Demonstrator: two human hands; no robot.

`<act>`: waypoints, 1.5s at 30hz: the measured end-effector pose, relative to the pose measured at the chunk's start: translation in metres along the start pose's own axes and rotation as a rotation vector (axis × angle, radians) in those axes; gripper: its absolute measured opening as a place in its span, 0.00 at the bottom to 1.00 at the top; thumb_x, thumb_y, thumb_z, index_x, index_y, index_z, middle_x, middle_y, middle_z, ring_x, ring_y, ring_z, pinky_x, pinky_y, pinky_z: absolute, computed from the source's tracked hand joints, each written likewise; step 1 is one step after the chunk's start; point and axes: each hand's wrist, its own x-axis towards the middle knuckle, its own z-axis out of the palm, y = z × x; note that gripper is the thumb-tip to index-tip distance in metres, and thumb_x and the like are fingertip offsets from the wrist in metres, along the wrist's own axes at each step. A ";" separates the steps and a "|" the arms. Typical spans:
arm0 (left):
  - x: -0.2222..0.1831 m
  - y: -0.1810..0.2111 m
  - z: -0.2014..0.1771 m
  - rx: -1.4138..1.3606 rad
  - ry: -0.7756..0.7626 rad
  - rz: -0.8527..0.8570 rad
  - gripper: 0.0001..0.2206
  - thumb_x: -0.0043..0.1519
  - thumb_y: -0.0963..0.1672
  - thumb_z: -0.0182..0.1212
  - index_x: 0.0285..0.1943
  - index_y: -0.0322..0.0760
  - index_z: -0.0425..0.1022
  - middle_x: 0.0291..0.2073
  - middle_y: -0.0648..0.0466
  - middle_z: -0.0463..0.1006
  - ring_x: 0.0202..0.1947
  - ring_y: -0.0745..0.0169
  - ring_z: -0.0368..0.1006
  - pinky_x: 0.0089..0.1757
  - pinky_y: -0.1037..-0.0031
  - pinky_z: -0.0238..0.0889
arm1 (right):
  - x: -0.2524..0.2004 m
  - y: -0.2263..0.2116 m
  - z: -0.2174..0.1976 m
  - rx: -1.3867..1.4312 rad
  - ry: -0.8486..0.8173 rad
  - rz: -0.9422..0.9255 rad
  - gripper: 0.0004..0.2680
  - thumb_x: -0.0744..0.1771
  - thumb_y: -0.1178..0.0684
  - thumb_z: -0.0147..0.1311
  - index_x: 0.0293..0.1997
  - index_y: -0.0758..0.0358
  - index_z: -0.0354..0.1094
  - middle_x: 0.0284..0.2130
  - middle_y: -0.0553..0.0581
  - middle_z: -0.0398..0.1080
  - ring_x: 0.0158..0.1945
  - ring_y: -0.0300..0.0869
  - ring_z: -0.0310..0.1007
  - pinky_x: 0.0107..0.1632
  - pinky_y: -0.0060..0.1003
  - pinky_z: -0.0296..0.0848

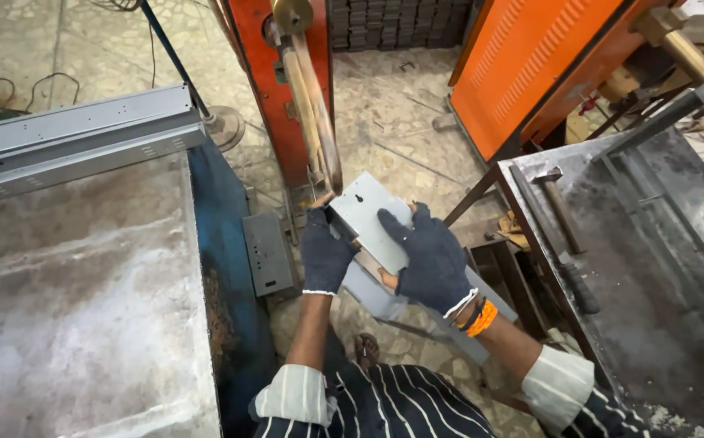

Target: The worker is filing edges, spot welding components, and using a hammer to assemble a sheet metal housing.

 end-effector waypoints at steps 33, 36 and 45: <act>-0.002 0.026 -0.036 0.108 -0.083 0.180 0.37 0.46 0.37 0.74 0.69 0.38 0.67 0.56 0.44 0.78 0.57 0.47 0.76 0.53 0.66 0.69 | -0.012 -0.042 0.038 0.120 0.297 0.160 0.45 0.49 0.46 0.71 0.74 0.63 0.49 0.53 0.73 0.66 0.53 0.63 0.70 0.53 0.52 0.70; -0.010 0.036 -0.045 0.067 -0.099 0.052 0.39 0.43 0.37 0.75 0.68 0.37 0.65 0.55 0.44 0.78 0.57 0.49 0.75 0.53 0.66 0.68 | -0.013 -0.053 0.028 0.115 0.310 0.137 0.44 0.48 0.47 0.70 0.73 0.61 0.52 0.54 0.70 0.67 0.53 0.61 0.71 0.54 0.51 0.70; -0.012 0.053 -0.078 0.062 -0.306 0.086 0.40 0.45 0.41 0.79 0.68 0.37 0.63 0.55 0.41 0.77 0.58 0.44 0.73 0.53 0.64 0.66 | -0.021 -0.067 -0.006 -0.040 0.254 0.093 0.42 0.50 0.44 0.72 0.71 0.59 0.58 0.54 0.71 0.67 0.47 0.61 0.72 0.48 0.52 0.70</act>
